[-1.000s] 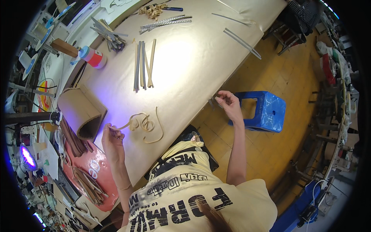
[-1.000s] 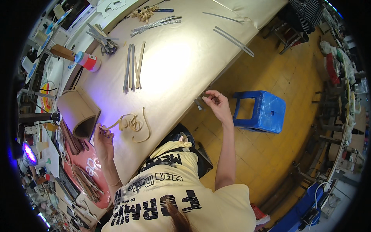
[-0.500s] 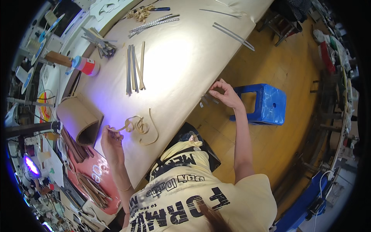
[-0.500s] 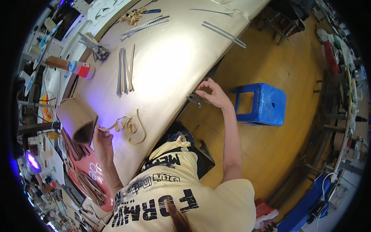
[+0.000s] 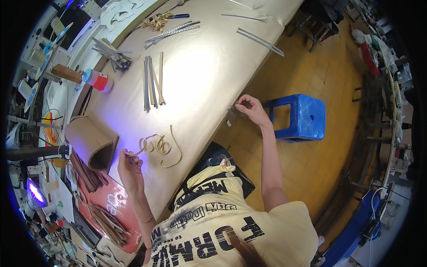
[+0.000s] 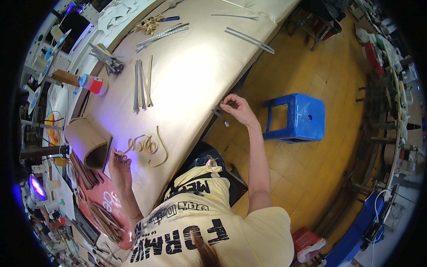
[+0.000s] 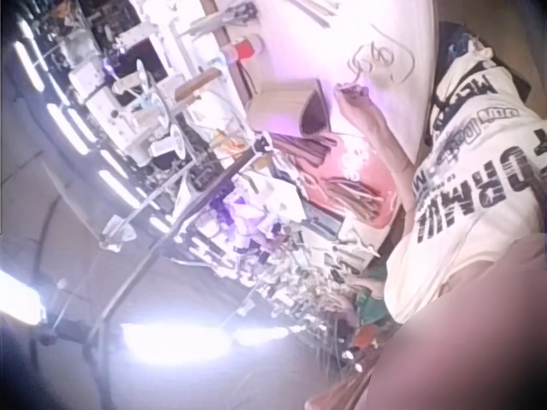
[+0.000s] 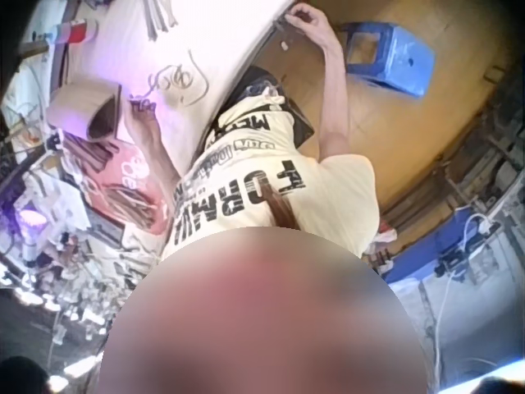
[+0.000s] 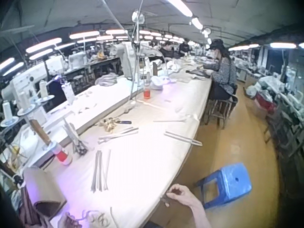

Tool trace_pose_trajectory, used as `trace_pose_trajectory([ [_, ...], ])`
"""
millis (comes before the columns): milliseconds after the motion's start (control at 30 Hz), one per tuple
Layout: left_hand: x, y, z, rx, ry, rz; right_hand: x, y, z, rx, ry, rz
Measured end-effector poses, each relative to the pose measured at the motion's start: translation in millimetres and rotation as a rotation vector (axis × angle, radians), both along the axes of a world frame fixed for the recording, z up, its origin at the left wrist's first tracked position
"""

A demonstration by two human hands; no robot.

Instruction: The person repeatedly picks up thin strips of material, bends them into loops, and places them on the table. They also gather and align multiple straight strips, occasionally moving them aside or stacking them. The workspace contains various tools and materials, and other workers are visible in the background.

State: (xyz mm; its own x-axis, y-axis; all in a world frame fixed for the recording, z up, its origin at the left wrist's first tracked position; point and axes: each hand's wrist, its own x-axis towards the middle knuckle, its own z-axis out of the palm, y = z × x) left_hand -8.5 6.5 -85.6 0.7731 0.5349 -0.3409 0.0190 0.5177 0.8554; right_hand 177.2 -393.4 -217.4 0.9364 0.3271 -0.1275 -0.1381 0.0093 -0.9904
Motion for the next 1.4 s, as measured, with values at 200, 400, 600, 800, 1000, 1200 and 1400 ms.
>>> trace_pose_trajectory([
  [200, -2.8, 7.2, -7.6, -0.033, 0.008, 0.030, 4.9, -55.2, 19.0, 0.008, -0.181, -0.462],
  [400, 0.3, 21.2, -20.5, 0.229, -0.001, 0.037, 77.9, -72.4, 95.5, -0.113, -0.431, -0.418],
  [600, -5.2, 9.4, -35.6, 0.483, 0.061, -0.046, 200.8, 18.1, 126.1, -0.719, -0.400, -0.165],
  [800, -4.9, -16.2, -44.3, 0.858, 0.097, -0.107, 245.8, 59.2, 115.8, -1.178, -0.301, -0.258],
  [1000, 1.1, -9.8, -53.4, 1.158, 0.152, -0.241, 247.8, 63.1, 94.6, -1.230, -0.314, -0.379],
  [1200, 2.3, -11.4, -56.4, 1.151, 0.159, -0.293, 255.1, 69.8, 76.4, -1.279, -0.426, -0.607],
  [1400, 4.9, -14.0, -53.3, 1.274, 0.180, -0.271, 260.3, 59.7, 95.8, -1.280, -0.526, -0.489],
])
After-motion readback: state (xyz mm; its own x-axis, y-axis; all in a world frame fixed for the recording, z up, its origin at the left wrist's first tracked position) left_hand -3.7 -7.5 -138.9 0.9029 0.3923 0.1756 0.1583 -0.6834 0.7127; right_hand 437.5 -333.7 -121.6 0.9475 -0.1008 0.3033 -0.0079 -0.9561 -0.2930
